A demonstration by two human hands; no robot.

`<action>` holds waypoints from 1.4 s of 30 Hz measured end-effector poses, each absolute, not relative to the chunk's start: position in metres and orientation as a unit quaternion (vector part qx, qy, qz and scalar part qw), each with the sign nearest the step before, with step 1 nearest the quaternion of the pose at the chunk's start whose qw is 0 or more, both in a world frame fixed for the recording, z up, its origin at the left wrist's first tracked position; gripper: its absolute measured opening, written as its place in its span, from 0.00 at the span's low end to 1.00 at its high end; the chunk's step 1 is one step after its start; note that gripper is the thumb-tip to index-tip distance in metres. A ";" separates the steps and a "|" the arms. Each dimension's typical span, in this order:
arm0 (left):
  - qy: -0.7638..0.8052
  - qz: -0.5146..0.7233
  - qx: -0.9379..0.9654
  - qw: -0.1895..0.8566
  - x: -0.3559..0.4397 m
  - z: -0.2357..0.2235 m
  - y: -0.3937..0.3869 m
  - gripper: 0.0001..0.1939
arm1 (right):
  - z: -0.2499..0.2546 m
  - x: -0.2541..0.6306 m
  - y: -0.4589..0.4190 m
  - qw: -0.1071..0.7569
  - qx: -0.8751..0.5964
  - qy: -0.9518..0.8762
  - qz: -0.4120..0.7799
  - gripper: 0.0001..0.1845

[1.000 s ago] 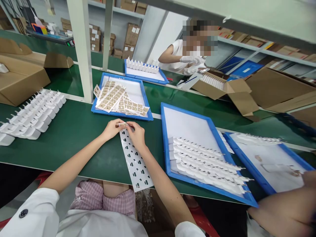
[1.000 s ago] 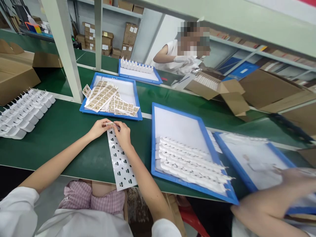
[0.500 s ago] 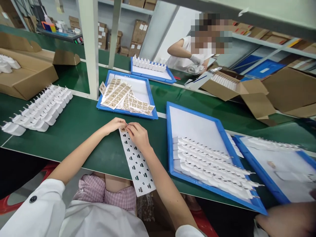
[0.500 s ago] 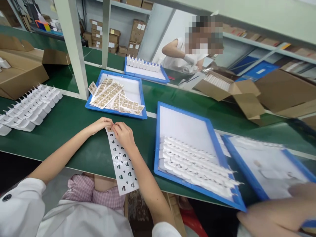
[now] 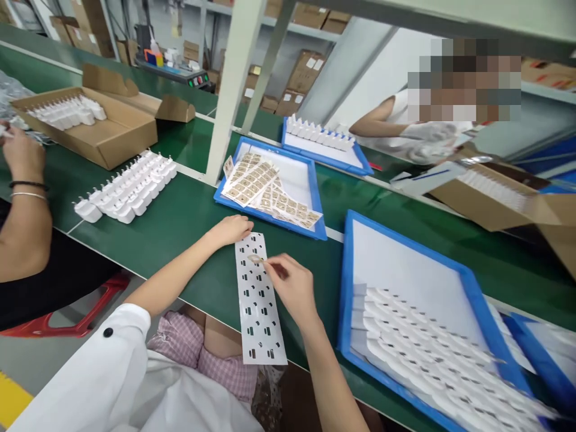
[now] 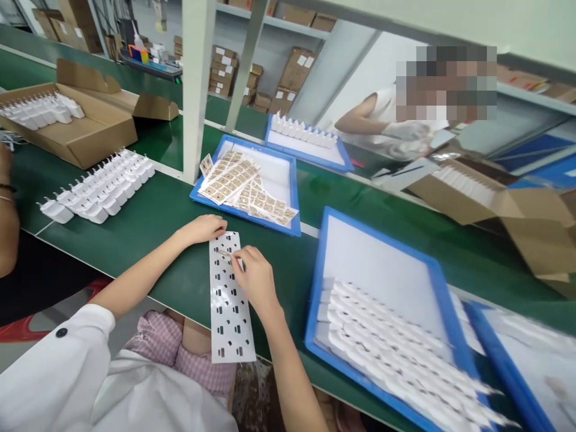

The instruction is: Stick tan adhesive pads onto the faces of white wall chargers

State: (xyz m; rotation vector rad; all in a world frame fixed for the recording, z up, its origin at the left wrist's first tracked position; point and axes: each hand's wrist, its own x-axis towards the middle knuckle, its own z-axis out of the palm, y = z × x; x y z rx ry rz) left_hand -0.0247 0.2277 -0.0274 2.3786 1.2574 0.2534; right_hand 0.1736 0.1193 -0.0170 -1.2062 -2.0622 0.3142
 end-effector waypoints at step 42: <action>0.563 0.525 0.600 0.218 -0.164 0.001 0.053 0.18 | -0.015 0.144 0.020 0.593 -0.440 -0.263 0.621 0.17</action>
